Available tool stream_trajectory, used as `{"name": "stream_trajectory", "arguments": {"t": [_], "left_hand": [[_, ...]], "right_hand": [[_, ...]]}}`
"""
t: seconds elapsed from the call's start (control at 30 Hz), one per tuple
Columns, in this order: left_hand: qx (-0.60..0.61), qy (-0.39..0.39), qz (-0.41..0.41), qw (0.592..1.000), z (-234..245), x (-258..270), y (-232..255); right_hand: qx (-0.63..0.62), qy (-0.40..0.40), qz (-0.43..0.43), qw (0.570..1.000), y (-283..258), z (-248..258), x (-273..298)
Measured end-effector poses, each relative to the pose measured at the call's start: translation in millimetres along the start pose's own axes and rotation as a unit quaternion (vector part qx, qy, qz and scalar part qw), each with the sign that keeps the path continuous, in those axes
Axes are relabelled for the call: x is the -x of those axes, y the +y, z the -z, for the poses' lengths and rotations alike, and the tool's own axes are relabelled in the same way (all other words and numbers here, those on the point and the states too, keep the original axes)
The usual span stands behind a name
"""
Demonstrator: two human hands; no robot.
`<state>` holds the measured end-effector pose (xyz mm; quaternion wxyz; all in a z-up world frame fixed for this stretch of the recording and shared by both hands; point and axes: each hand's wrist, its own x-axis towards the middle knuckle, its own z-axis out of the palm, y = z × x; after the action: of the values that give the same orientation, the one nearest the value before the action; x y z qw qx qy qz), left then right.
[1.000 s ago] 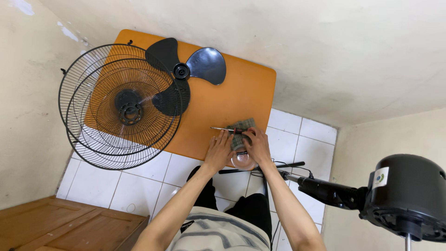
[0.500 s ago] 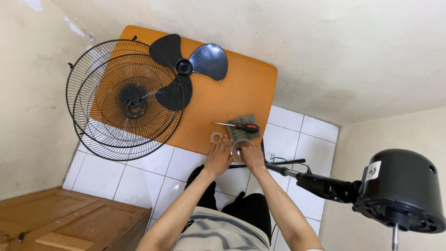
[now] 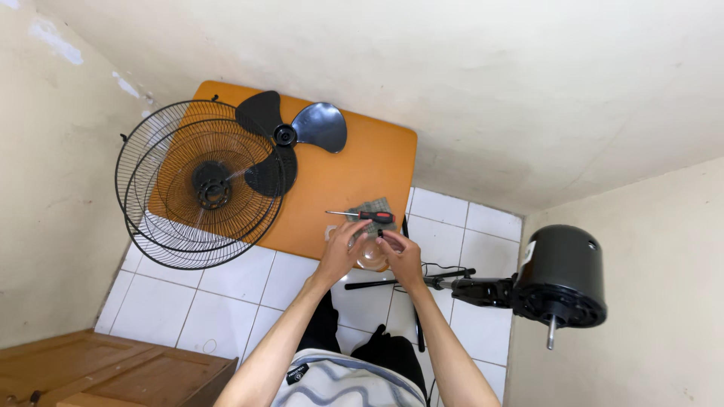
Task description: The person reassembles an electric fan by hand. They attach the motor housing, fit the front grille, install the blade hub, and mount the fan blades onto the stand.
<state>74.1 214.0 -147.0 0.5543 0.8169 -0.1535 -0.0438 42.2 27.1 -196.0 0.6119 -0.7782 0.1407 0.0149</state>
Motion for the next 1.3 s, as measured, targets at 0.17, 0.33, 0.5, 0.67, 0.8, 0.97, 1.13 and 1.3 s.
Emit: {"name": "stream_trajectory", "arguments": {"t": [0.17, 0.33, 0.5, 0.67, 0.8, 0.97, 1.13, 1.3], "left_hand": [[0.072, -0.033, 0.073, 0.994, 17, -6, 74], [0.063, -0.024, -0.005, 0.998, 19, -9, 114], [0.105, -0.021, -0.046, 0.993, 17, -3, 144], [0.059, -0.030, -0.035, 0.997, 12, 8, 172], [0.095, -0.017, -0.021, 0.995, 3, 19, 190], [0.089, -0.006, -0.045, 0.995, -14, 32, 212], [0.087, -0.045, -0.059, 0.993, -38, 34, 239], [0.106, -0.085, -0.070, 0.988, -71, 36, 260]], "right_hand": [[-0.066, -0.020, -0.003, 0.998, -53, 22, 24], [-0.058, -0.019, 0.030, 0.998, -102, 48, 46], [-0.092, -0.032, 0.061, 0.993, -137, 72, 68], [-0.116, -0.042, 0.088, 0.988, -156, 94, 90], [-0.181, -0.030, 0.097, 0.978, -169, 114, 111], [-0.190, -0.018, 0.135, 0.972, -180, 145, 138], [-0.179, 0.024, 0.153, 0.971, -182, 177, 156], [-0.195, 0.074, 0.152, 0.966, -174, 209, 177]]}}
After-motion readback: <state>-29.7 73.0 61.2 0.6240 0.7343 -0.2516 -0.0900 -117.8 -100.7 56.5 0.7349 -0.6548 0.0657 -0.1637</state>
